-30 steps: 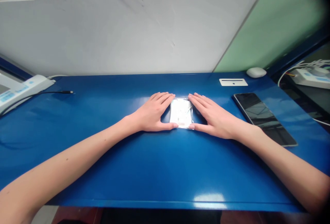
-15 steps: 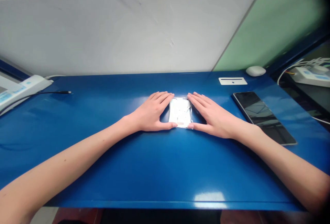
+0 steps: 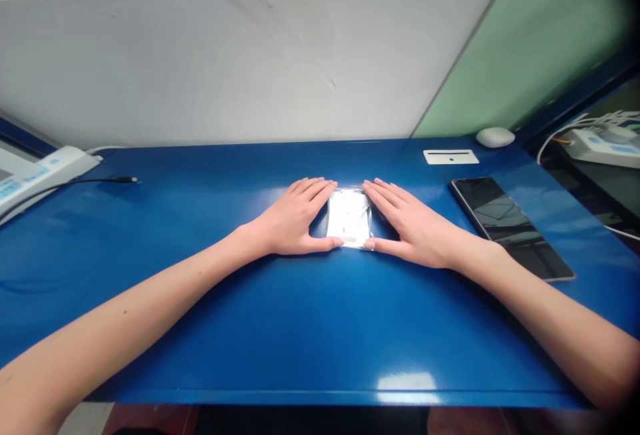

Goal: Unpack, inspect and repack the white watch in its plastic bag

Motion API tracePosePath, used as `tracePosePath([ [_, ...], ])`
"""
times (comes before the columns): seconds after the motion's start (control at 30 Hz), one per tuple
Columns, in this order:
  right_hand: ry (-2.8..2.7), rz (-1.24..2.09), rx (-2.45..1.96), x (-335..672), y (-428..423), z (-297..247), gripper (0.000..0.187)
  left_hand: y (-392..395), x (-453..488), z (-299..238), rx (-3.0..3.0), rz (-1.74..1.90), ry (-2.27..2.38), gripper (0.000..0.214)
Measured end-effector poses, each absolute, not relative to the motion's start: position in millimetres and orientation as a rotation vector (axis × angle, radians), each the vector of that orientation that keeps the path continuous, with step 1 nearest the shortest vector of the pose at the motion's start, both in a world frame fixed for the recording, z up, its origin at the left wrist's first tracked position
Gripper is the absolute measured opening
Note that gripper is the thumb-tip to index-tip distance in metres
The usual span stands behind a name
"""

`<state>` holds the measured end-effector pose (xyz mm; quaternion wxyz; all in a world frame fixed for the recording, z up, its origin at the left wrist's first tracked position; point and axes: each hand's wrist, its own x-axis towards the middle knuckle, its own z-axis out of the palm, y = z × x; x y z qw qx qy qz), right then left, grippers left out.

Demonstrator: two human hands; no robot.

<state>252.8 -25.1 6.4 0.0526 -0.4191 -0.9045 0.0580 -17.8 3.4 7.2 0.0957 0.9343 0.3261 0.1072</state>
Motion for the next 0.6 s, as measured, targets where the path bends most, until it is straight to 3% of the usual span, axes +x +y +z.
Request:
tracePosePath([
  [0.6, -2.757, 0.178, -1.294, 251.7, -25.8, 7.4, 0.098, 3.4, -18.7, 6.0, 2.766, 0.319, 0.968, 0.095],
])
